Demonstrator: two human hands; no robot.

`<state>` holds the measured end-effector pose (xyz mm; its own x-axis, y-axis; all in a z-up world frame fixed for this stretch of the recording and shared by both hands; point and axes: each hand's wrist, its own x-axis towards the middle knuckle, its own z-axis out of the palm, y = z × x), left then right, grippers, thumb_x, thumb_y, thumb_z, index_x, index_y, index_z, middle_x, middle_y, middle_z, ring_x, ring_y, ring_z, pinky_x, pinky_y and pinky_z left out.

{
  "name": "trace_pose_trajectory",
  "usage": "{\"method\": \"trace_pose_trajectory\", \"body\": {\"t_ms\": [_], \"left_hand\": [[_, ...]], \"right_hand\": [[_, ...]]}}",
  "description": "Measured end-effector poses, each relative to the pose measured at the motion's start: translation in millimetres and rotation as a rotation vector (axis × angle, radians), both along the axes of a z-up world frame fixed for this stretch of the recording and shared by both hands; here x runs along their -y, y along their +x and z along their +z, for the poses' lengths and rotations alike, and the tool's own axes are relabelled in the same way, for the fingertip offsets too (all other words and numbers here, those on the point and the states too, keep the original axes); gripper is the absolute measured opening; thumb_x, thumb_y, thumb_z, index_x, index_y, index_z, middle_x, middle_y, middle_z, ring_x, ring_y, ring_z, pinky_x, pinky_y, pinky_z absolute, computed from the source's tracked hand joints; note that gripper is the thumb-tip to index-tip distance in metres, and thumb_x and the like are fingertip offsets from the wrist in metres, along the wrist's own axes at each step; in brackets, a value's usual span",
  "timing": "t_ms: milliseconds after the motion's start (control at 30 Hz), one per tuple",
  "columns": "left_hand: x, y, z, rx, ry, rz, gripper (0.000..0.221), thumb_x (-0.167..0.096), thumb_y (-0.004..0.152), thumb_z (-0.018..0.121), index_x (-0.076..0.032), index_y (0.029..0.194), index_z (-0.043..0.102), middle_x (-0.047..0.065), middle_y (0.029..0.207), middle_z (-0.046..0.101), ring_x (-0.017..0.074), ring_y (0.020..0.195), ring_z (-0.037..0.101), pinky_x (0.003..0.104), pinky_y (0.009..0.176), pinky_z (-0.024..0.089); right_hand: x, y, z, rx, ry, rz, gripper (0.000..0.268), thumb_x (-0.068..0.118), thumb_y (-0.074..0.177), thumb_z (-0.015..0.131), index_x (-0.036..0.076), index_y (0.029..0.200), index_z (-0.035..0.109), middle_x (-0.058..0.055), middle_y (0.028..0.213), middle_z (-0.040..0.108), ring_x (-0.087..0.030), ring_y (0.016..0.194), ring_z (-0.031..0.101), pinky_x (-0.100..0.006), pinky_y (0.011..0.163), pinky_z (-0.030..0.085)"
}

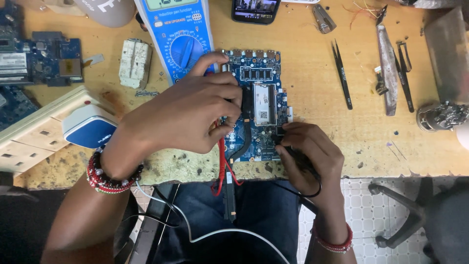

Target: Testing electrical components on a computer motherboard using a digital multimeter.

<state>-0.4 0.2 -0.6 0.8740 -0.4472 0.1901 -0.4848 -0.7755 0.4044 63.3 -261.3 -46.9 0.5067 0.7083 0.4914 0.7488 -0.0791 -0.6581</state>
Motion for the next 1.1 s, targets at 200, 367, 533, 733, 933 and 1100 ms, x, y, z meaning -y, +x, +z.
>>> {"method": "trace_pose_trajectory", "body": {"t_ms": [200, 367, 533, 733, 933, 1100], "left_hand": [[-0.3, 0.1, -0.5, 0.0, 0.001, 0.0, 0.016, -0.008, 0.079, 0.071, -0.014, 0.064, 0.069, -0.002, 0.072, 0.059, 0.0228, 0.083, 0.056, 0.054, 0.118, 0.023], [0.2, -0.3, -0.2, 0.005, -0.004, 0.002, 0.018, -0.009, 0.08, 0.07, -0.014, 0.063, 0.068, -0.002, 0.073, 0.059, 0.0226, 0.084, 0.057, 0.054, 0.118, 0.023], [0.3, 0.1, -0.1, 0.008, 0.003, 0.003, 0.018, -0.008, 0.08, 0.07, -0.014, 0.063, 0.069, -0.002, 0.072, 0.059, 0.0227, 0.084, 0.057, 0.054, 0.117, 0.023], [0.4, 0.2, 0.1, -0.005, 0.003, 0.006, 0.016, -0.008, 0.079, 0.071, -0.014, 0.064, 0.07, -0.002, 0.074, 0.061, 0.0225, 0.085, 0.057, 0.054, 0.118, 0.022], [0.2, -0.3, -1.3, -0.013, 0.01, 0.009, 0.014, -0.01, 0.079, 0.072, -0.014, 0.065, 0.072, -0.002, 0.077, 0.063, 0.0223, 0.089, 0.058, 0.054, 0.119, 0.021], [1.8, 1.2, -2.7, 0.001, 0.003, -0.001, 0.016, -0.01, 0.08, 0.071, -0.012, 0.064, 0.07, -0.002, 0.076, 0.062, 0.0228, 0.086, 0.058, 0.055, 0.119, 0.022]], "right_hand": [[-0.6, 0.0, 0.6, -0.018, -0.006, -0.006, 0.008, 0.0, 0.093, 0.071, -0.005, 0.094, 0.065, -0.021, 0.099, 0.066, -0.035, 0.102, 0.07, -0.045, 0.101, 0.058], [0.3, 0.3, -1.1, -0.008, -0.007, -0.011, 0.008, 0.0, 0.093, 0.071, -0.005, 0.094, 0.065, -0.022, 0.101, 0.067, -0.035, 0.104, 0.07, -0.045, 0.101, 0.058], [-0.7, 0.2, -0.8, -0.013, 0.002, -0.008, 0.008, -0.001, 0.093, 0.072, -0.005, 0.093, 0.065, -0.021, 0.098, 0.067, -0.035, 0.103, 0.07, -0.045, 0.1, 0.058], [-1.3, 0.0, 0.9, -0.009, -0.004, -0.009, 0.007, 0.0, 0.093, 0.071, -0.005, 0.092, 0.065, -0.021, 0.097, 0.067, -0.035, 0.102, 0.071, -0.045, 0.099, 0.058], [-0.9, -0.2, 0.8, -0.013, -0.002, -0.009, 0.008, 0.0, 0.093, 0.071, -0.005, 0.092, 0.065, -0.021, 0.098, 0.067, -0.036, 0.103, 0.07, -0.044, 0.098, 0.058], [2.0, 1.3, 0.5, -0.009, 0.008, -0.001, 0.007, -0.001, 0.093, 0.07, -0.006, 0.093, 0.065, -0.021, 0.097, 0.066, -0.035, 0.103, 0.07, -0.045, 0.099, 0.059]]}}
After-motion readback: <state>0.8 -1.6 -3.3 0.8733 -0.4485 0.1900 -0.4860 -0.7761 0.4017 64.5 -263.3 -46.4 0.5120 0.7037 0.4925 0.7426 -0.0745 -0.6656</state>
